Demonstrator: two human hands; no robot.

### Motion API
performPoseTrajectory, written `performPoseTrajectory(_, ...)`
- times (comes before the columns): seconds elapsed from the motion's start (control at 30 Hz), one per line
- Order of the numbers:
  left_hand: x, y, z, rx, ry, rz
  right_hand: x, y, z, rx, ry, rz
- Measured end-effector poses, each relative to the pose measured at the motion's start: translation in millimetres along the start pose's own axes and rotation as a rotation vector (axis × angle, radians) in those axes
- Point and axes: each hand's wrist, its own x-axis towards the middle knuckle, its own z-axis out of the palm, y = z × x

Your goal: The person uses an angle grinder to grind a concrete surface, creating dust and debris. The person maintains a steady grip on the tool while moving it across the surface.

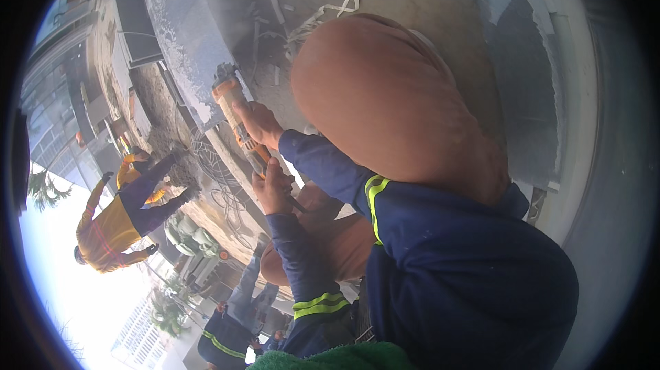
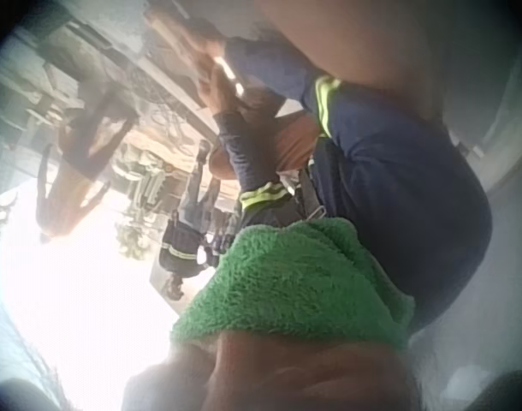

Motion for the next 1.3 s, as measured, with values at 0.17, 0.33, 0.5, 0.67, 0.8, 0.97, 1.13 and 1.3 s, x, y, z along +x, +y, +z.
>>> performPoseTrajectory(0.17,10,2,1,-0.006,-0.017,-0.003,13,2,-1,0.053,-0.015,-0.011)
performPoseTrajectory(0.33,19,-2,-1,-0.044,-0.011,0.01,21,6,5,0.055,-0.012,-0.024)
performPoseTrajectory(0.5,29,-7,2,-0.075,-0.04,0.022,41,17,2,0.067,-0.003,-0.046)
performPoseTrajectory(0.67,29,-1,1,-0.031,-0.026,-0.027,36,11,3,0.074,-0.045,-0.024)
performPoseTrajectory(0.8,37,-9,1,-0.067,-0.028,0.037,34,3,6,0.132,-0.036,-0.051)
performPoseTrajectory(0.97,30,-12,1,-0.046,-0.025,0.031,29,8,2,0.123,-0.033,-0.043)
performPoseTrajectory(1.13,19,-9,-1,-0.053,-0.014,0.003,19,11,2,0.129,-0.054,-0.024)
performPoseTrajectory(1.3,14,-12,-2,-0.061,-0.028,0.023,14,13,1,0.099,-0.044,-0.033)
